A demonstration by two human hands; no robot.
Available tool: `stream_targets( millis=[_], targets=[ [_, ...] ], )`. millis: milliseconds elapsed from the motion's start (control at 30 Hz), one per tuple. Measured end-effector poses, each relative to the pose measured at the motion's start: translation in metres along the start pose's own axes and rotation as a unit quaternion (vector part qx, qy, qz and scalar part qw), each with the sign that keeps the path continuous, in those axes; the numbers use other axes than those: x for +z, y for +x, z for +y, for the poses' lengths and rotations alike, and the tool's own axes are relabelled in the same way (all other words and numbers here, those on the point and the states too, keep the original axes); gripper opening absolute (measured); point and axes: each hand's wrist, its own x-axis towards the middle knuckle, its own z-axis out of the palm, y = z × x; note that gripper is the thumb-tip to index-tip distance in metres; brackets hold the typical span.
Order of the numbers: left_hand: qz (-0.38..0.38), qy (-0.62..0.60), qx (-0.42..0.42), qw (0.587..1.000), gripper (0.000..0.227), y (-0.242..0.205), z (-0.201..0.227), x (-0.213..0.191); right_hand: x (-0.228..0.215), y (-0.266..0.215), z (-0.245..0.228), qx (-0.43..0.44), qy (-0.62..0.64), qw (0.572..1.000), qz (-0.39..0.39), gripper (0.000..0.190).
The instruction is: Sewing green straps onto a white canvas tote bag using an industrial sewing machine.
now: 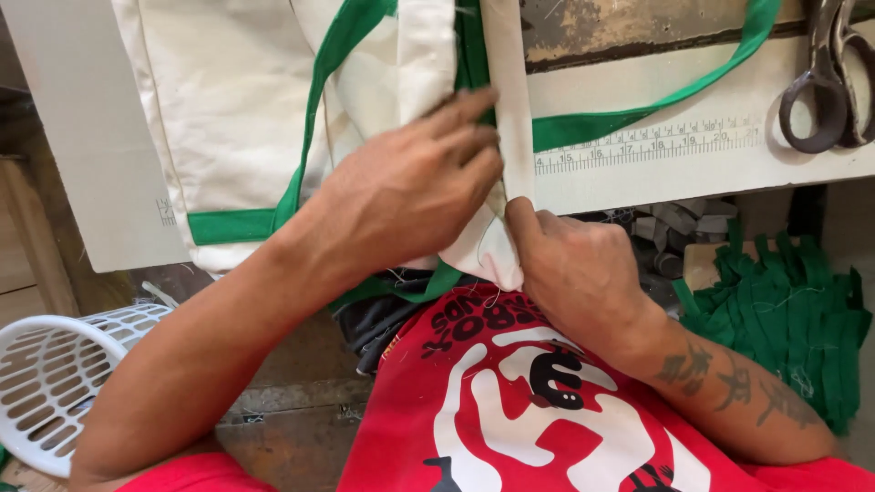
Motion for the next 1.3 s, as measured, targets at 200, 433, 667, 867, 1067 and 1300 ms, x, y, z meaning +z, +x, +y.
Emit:
stream_targets(
  millis=[200, 433, 667, 867, 1067, 1300],
  targets=[
    [0.051, 0.059, -0.090, 0.993, 0.063, 0.004, -0.019, 0.038, -0.011, 0.001, -0.006, -0.021, -0.016, 1.000, 0.003, 0.033],
    [0.103, 0.006, -0.061, 0.993, 0.049, -0.011, -0.021, 0.044, -0.018, 0.007, 0.004, -0.018, 0.025, 0.999, 0.029, 0.027],
    [0.118, 0.044, -0.040, 0.991, 0.040, -0.008, -0.022, 0.040, -0.031, 0.066, 0.087, -0.080, 0.184, 0.971, 0.128, 0.042],
    [0.085, -0.059, -0.043, 0.994, 0.043, -0.010, -0.037, 0.045, 0.008, 0.085, 0.107, -0.190, 0.160, 0.959, 0.136, 0.074],
    [0.124, -0.015, -0.043, 0.991, 0.038, -0.013, -0.032, 0.038, -0.002, 0.083, 0.101, -0.188, 0.156, 0.964, 0.108, 0.070],
    [0.123, -0.003, -0.030, 0.992, 0.040, -0.010, -0.051, 0.041, 0.001, 0.092, 0.111, -0.186, 0.129, 0.971, 0.073, 0.068]
  ],
)
